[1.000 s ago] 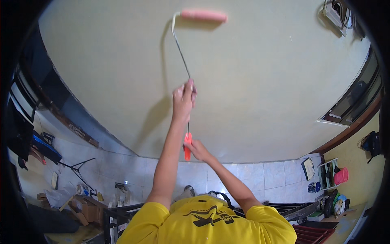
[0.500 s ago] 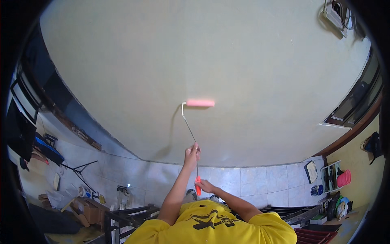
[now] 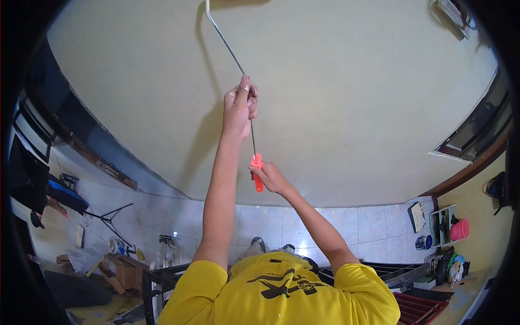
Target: The person paints a wall using a paint roller.
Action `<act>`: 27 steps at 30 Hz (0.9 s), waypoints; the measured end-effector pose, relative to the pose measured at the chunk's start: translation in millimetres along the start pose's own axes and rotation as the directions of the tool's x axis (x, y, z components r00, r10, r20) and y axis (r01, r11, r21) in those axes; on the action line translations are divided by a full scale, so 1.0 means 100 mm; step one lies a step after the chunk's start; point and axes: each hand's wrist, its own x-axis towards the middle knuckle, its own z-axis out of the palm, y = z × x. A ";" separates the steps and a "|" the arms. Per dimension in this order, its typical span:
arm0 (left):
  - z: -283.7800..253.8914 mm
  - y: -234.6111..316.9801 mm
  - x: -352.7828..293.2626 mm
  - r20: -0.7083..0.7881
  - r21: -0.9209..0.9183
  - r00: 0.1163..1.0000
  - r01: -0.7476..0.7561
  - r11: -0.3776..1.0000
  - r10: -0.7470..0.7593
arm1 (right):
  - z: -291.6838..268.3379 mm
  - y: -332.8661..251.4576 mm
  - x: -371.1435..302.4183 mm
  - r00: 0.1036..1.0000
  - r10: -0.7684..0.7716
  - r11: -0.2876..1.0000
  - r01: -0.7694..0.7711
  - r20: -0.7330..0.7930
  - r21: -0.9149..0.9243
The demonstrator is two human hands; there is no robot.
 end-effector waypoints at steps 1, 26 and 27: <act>-0.01 -0.08 -0.03 -0.036 0.007 0.999 -0.017 1.000 0.017 | 0.04 0.06 -0.01 1.000 -0.004 1.000 0.004 0.002 0.000; 0.47 -1.55 -0.67 -0.093 -0.196 0.939 0.310 0.930 -0.332 | -0.04 1.03 -1.53 0.947 0.316 0.939 -0.305 -0.052 0.157; 0.61 -1.28 -0.46 -0.112 -0.183 0.959 0.238 0.954 -0.261 | -0.21 0.83 -1.35 0.949 0.296 0.947 -0.276 -0.109 0.164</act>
